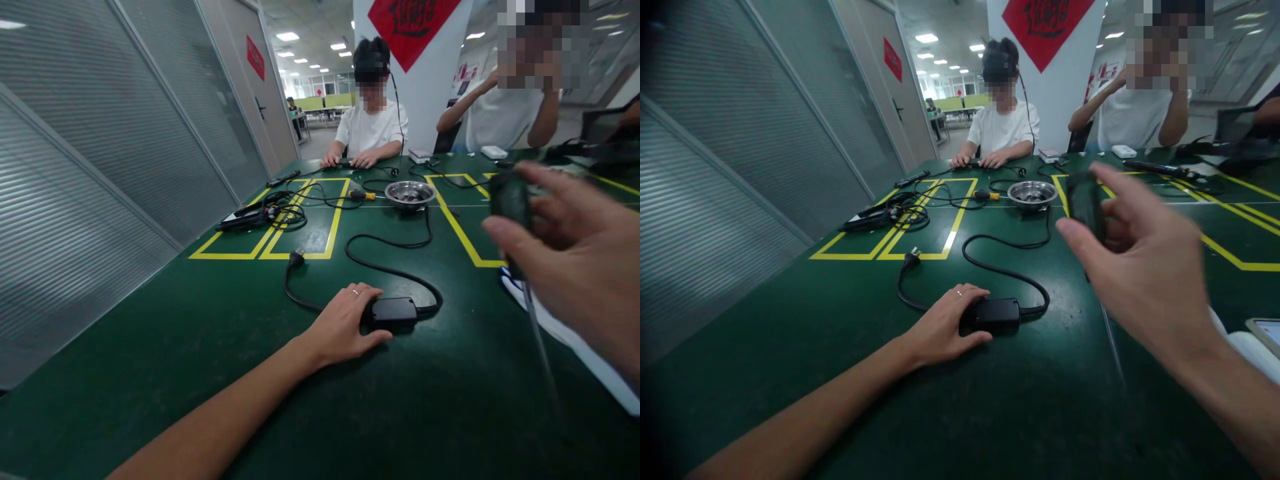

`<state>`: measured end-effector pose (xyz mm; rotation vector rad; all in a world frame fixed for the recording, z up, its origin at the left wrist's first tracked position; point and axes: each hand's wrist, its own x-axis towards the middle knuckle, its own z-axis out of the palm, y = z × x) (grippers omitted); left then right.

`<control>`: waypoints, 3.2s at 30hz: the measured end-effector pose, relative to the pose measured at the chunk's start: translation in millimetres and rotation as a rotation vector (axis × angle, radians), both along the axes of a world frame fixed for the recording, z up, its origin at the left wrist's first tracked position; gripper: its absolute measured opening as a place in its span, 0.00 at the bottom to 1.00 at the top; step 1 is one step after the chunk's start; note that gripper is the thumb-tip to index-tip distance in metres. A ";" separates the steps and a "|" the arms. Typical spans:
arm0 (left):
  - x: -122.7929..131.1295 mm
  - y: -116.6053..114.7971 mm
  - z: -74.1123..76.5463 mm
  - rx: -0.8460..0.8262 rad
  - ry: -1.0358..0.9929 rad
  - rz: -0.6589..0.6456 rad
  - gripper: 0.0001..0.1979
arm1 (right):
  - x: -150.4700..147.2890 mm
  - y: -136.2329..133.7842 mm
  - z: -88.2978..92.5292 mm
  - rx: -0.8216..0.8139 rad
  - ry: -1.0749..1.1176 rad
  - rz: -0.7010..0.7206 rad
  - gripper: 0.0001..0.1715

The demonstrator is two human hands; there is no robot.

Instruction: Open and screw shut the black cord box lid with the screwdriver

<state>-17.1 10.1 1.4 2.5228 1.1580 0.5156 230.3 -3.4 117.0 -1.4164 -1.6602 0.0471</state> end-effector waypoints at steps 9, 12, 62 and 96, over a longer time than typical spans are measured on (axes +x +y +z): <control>-21.0 10.6 14.0 0.056 0.110 0.104 0.20 | 35.8 33.2 -138.4 -0.348 -0.500 -0.113 0.33; -30.0 17.5 10.8 0.023 0.120 0.080 0.22 | 29.7 28.4 -135.4 -0.363 -0.555 -0.083 0.34; -42.5 31.4 4.2 -0.082 -0.042 0.042 0.21 | -65.0 32.9 -116.4 -0.410 -0.018 0.531 0.21; -40.4 28.8 0.8 -0.037 0.006 0.003 0.29 | 59.5 45.3 -109.2 -0.660 -0.584 -0.004 0.36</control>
